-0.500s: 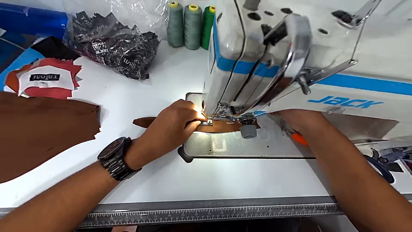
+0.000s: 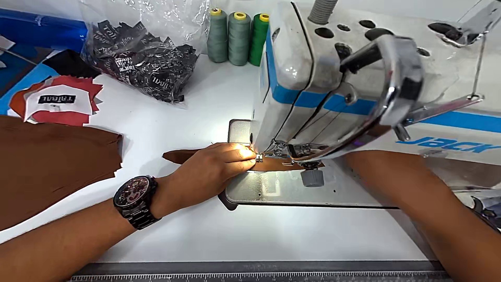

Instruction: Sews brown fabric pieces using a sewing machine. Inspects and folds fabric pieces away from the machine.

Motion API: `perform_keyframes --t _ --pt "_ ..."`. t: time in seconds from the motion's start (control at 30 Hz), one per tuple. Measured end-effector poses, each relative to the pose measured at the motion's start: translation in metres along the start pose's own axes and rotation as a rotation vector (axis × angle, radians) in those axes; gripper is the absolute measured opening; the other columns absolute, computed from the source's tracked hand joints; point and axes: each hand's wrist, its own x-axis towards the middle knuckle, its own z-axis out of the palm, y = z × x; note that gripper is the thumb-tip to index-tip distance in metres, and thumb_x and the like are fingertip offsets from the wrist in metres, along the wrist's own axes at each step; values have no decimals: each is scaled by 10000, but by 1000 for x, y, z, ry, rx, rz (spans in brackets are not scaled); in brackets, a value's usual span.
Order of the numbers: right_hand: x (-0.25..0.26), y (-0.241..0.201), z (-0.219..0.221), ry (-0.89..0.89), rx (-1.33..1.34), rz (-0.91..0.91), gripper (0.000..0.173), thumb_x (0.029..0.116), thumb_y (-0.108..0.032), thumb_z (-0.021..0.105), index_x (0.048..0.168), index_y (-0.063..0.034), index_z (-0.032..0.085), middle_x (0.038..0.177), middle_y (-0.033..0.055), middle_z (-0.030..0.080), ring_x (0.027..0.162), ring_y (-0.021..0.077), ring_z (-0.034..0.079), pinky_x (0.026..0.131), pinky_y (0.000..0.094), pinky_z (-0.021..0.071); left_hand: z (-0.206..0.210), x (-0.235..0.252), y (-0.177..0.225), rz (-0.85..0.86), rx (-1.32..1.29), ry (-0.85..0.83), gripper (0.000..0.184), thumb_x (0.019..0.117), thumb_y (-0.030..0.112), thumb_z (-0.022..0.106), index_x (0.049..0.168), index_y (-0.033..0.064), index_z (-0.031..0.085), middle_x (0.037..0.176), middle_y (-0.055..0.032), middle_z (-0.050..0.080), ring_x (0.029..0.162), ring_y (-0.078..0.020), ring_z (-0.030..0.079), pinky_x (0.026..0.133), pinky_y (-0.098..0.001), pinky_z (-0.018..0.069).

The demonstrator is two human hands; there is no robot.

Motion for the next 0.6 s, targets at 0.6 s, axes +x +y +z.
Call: perform_keyframes --t 0.6 --pt "-3 -47 59 -77 258 -490 288 991 -230 539 834 -121 754 760 58 693 730 219 697 601 393 539 -5 4 4 33 64 14 285 944 78 558 1112 104 786 1132 -24 749 1145 -158 664 1040 -284 480"
